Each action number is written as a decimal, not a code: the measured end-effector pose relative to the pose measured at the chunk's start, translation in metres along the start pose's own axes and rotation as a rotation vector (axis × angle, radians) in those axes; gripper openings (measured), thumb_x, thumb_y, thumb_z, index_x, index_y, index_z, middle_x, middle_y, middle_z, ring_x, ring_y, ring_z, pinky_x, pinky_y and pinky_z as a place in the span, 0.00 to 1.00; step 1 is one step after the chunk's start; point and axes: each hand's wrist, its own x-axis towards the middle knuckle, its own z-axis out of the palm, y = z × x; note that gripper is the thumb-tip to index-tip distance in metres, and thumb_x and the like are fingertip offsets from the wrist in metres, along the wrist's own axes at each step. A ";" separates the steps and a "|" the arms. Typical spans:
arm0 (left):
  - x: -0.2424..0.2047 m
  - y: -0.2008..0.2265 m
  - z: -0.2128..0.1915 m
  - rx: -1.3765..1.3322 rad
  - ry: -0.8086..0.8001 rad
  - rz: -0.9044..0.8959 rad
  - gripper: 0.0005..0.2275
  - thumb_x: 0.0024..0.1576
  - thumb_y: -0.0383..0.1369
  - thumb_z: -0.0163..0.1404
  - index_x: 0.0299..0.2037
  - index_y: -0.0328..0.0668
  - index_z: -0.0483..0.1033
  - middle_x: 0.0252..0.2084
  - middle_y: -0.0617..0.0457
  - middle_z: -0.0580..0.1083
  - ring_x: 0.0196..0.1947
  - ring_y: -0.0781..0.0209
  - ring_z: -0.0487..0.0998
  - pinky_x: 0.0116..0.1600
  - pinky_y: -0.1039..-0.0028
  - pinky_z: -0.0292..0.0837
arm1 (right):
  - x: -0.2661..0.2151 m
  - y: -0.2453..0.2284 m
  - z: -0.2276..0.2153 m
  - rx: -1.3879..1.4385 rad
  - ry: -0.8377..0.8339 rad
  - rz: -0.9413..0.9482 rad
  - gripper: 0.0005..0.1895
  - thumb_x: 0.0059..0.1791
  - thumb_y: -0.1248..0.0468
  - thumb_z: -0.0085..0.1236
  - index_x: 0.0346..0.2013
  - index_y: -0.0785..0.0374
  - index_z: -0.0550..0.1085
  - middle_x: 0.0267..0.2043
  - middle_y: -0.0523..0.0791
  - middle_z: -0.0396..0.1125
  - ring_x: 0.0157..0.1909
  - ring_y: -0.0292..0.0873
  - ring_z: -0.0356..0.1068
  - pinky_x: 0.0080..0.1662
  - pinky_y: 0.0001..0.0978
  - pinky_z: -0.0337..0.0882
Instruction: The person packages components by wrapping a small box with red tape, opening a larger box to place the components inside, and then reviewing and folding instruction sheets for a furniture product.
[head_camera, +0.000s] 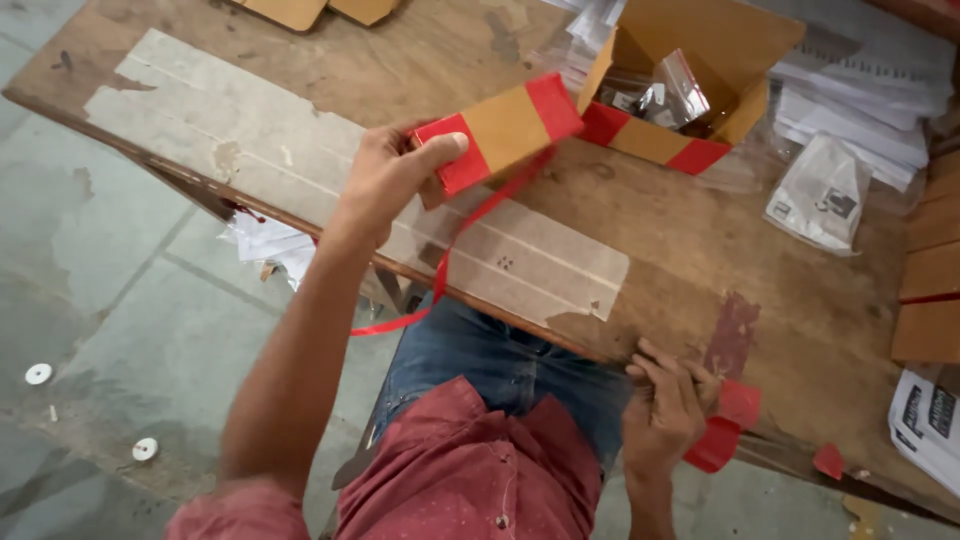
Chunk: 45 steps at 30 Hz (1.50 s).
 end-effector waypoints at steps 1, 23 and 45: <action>0.004 -0.001 -0.004 -0.279 -0.129 -0.197 0.20 0.54 0.41 0.59 0.49 0.31 0.82 0.29 0.49 0.77 0.25 0.61 0.74 0.32 0.70 0.70 | 0.000 0.001 0.001 0.016 0.010 0.015 0.10 0.46 0.76 0.63 0.39 0.62 0.79 0.50 0.40 0.76 0.53 0.48 0.67 0.58 0.38 0.64; 0.075 -0.021 0.021 0.704 0.063 0.682 0.41 0.53 0.51 0.67 0.71 0.36 0.62 0.71 0.31 0.57 0.69 0.26 0.50 0.65 0.39 0.40 | 0.003 -0.002 0.004 -0.005 0.001 0.047 0.07 0.48 0.72 0.64 0.38 0.60 0.78 0.49 0.41 0.75 0.51 0.48 0.67 0.59 0.39 0.62; 0.065 -0.060 0.018 0.847 -0.038 1.173 0.19 0.56 0.30 0.60 0.55 0.57 0.70 0.66 0.51 0.64 0.71 0.46 0.61 0.70 0.51 0.67 | -0.001 0.000 0.007 0.014 0.031 0.051 0.03 0.50 0.67 0.65 0.38 0.59 0.78 0.49 0.39 0.75 0.53 0.47 0.67 0.62 0.39 0.59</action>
